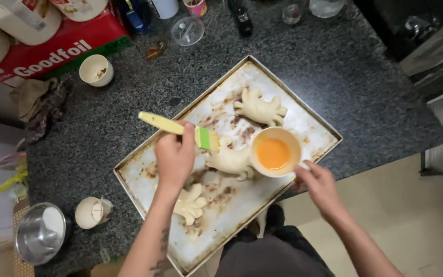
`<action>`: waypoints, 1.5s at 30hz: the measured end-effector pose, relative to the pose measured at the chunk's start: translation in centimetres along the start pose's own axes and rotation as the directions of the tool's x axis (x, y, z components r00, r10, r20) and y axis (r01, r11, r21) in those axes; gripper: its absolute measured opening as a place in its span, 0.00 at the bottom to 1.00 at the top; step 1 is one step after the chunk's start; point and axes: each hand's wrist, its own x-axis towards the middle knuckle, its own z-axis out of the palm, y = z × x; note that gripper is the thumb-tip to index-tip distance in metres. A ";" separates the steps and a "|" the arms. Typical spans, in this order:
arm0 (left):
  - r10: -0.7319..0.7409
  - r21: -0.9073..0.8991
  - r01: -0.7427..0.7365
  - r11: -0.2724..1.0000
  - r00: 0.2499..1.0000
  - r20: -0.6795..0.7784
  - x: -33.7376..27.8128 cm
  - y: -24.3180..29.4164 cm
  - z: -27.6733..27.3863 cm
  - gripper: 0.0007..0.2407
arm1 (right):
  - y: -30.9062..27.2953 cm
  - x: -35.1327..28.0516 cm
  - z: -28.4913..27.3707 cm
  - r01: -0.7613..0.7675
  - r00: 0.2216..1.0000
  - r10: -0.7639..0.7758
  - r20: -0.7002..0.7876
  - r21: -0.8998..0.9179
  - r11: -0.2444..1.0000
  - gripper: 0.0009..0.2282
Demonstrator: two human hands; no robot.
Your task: Preparing animal-shaped pastries by applying egg wash with a brush before baking.
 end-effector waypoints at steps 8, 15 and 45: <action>-0.141 -0.011 0.160 0.987 0.901 0.411 -1.4 -2.2 9.3 0.17 | -0.5 -1.0 -0.8 0.021 0.977 0.006 -0.213 0.125 0.992 0.10; -0.190 0.207 0.170 0.964 0.979 0.081 0.0 -4.9 6.2 0.20 | -0.8 -0.8 -0.9 -0.008 0.978 0.040 -0.205 0.154 0.988 0.10; 0.237 0.072 -0.231 0.970 0.967 -0.094 -14.3 -3.4 7.1 0.03 | -1.9 4.3 -2.4 -0.043 0.986 0.027 0.163 0.098 0.994 0.10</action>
